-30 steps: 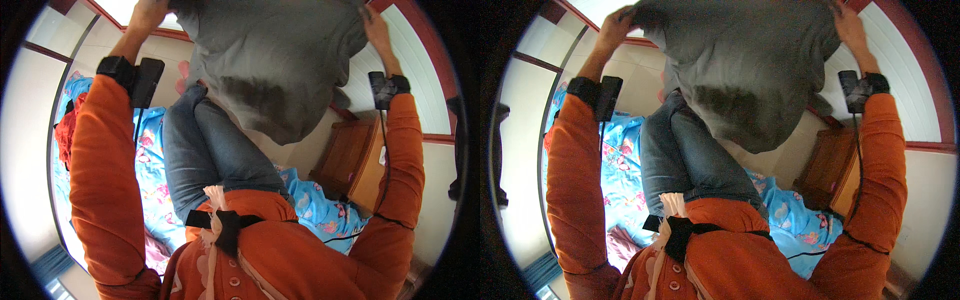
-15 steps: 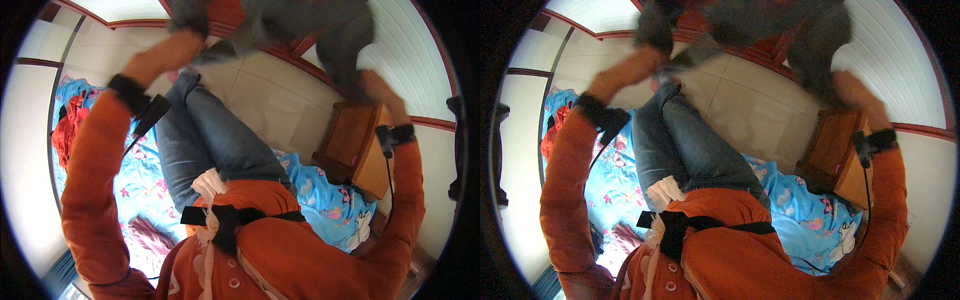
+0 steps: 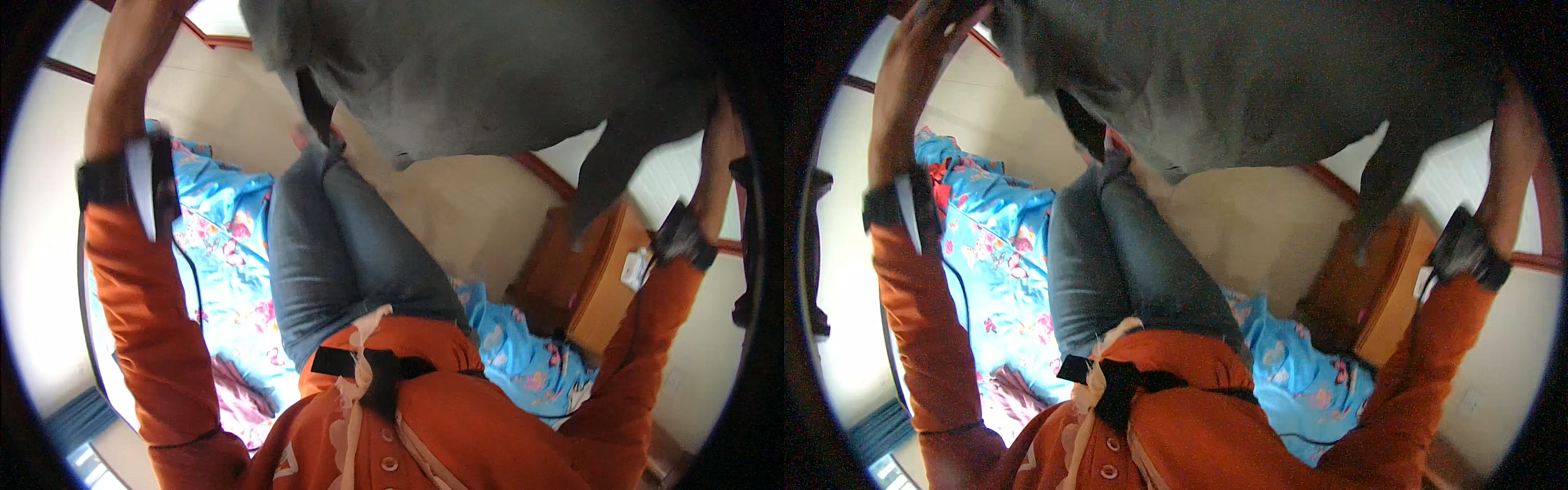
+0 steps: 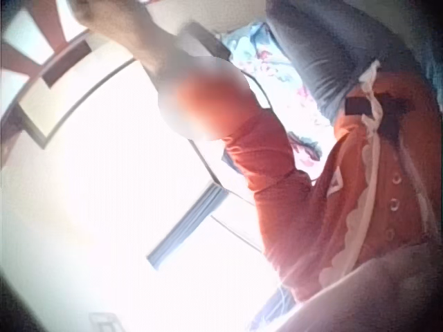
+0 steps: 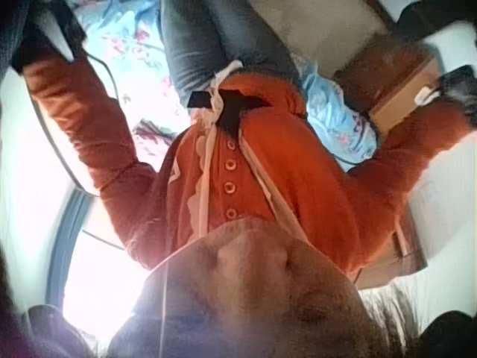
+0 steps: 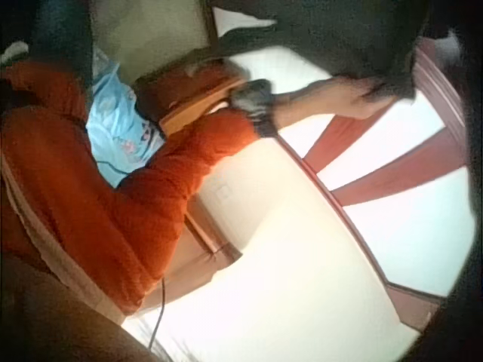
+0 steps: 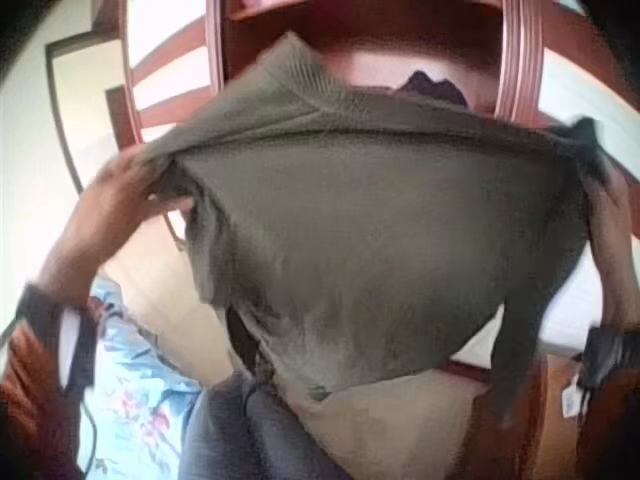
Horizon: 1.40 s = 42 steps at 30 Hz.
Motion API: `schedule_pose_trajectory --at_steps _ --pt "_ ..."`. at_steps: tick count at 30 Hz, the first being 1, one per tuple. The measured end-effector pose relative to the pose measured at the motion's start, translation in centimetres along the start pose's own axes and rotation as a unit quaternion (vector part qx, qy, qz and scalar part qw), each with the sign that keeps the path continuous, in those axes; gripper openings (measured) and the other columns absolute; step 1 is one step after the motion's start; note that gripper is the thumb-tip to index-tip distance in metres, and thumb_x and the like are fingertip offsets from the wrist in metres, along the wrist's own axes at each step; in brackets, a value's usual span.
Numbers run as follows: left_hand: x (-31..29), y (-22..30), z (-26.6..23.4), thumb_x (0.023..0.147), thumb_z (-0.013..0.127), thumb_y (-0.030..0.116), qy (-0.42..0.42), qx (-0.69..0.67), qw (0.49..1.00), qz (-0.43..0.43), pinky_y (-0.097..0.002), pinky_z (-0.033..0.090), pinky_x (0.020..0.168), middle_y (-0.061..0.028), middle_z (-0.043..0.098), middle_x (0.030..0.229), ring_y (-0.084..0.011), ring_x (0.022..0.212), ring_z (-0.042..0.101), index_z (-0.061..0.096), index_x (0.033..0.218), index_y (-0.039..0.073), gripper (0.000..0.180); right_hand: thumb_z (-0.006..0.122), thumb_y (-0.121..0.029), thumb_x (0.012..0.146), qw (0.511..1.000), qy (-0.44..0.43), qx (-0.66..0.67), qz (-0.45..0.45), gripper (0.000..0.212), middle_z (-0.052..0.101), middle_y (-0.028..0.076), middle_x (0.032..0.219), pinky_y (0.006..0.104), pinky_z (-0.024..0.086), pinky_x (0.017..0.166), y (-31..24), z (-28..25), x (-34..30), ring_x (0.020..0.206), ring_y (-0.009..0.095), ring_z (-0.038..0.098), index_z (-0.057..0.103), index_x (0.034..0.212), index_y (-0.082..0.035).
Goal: The person folds several garments on a bed, including a pink top, a dark green jacket, an orange long-sleeve shirt, and a black top. After folding, the person places the stack of folded clothes into a wooden wardrobe.
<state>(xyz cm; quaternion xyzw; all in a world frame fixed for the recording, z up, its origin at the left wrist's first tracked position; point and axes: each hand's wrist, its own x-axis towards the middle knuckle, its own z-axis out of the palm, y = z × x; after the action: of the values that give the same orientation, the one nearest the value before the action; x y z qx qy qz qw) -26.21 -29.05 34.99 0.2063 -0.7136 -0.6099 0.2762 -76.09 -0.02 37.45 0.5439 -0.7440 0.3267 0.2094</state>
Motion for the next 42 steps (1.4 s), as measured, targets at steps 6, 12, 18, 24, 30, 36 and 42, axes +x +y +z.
schedule_pose_trajectory --at_steps 6,12,18,24,30,36,42 --pt "-3.6 -1.6 -3.8 0.101 0.051 0.015 -0.007 0.291 0.943 -0.161 -0.0334 0.059 0.083 -0.0095 0.061 0.118 -0.019 0.1 0.063 0.058 0.128 0.001 0.031 0.052 -0.017 0.098 0.949 -0.315 0.009 -0.008 0.031 0.064 0.019 0.117 0.0392 0.045 0.098 -5.3 6.1 -3.1 0.105 0.034 0.061 0.06 0.119 0.004" --pt "-5.1 5.7 -8.6 0.1 0.054 0.032 0.178 0.234 0.955 -0.034 -0.0255 0.058 0.069 -0.0013 0.063 0.092 -0.0111 0.081 0.062 0.061 0.119 0.004 0.034 0.054 -0.021 0.099 0.973 -0.179 0.146 0.019 0.039 0.061 0.013 0.12 0.0301 0.041 0.099 -7.8 6.0 6.8 0.112 0.02 0.056 0.054 0.13 0.003" --pt "-7.3 12.3 -13.3 0.095 0.055 0.051 0.345 0.313 0.885 0.017 -0.0402 0.054 0.089 -0.0125 0.069 0.099 -0.0256 0.097 0.067 0.063 0.12 0.005 0.053 0.057 -0.019 0.099 0.846 -0.14 0.507 0.083 0.039 0.062 0.009 0.119 0.0258 0.044 0.092 -16.3 6.0 14.4 0.104 0.014 0.058 0.054 0.131 0.003" --pt "-10.4 16.1 -18.4 0.099 0.053 0.044 0.419 0.346 0.836 0.075 -0.0436 0.05 0.094 -0.012 0.069 0.104 -0.0252 0.099 0.066 0.06 0.13 0.007 0.049 0.06 -0.02 0.097 0.878 -0.186 0.431 -0.09 0.029 0.067 0.003 0.102 0.0237 0.048 0.081 -23.1 2.7 18.8 0.088 0.01 0.06 0.065 0.116 0.002" --pt "-13.5 16.3 -21.9 0.098 0.052 0.046 0.486 0.372 0.785 0.096 -0.0441 0.048 0.098 -0.014 0.068 0.112 -0.0278 0.105 0.066 0.059 0.133 0.011 0.05 0.067 -0.024 0.093 0.881 -0.19 0.415 -0.124 0.025 0.065 -0.003 0.086 0.0221 0.045 0.069 -26.5 3.2 19.6 0.075 0.005 0.056 0.07 0.1 0.0" --pt "-16.5 17.1 -20.5 0.098 0.052 0.047 0.437 0.346 0.811 0.176 -0.042 0.049 0.1 -0.0139 0.067 0.112 -0.0272 0.104 0.066 0.054 0.136 0.01 0.053 0.063 -0.027 0.095 0.869 -0.178 0.45 -0.1 0.029 0.068 0.003 0.096 0.023 0.049 0.075 -27.7 1.4 19.2 0.084 0.01 0.063 0.067 0.109 -0.002" --pt "-16.1 7.5 -17.8 0.101 0.05 0.036 0.255 0.627 0.722 -0.142 -0.0394 0.05 0.094 -0.0158 0.066 0.113 -0.0297 0.099 0.065 0.066 0.119 0.006 0.039 0.059 -0.026 0.098 0.893 -0.342 0.101 -0.273 0.029 0.066 0.006 0.087 0.0299 0.049 0.072 -24.2 12.9 16.5 0.079 0.015 0.06 0.065 0.104 0.001"
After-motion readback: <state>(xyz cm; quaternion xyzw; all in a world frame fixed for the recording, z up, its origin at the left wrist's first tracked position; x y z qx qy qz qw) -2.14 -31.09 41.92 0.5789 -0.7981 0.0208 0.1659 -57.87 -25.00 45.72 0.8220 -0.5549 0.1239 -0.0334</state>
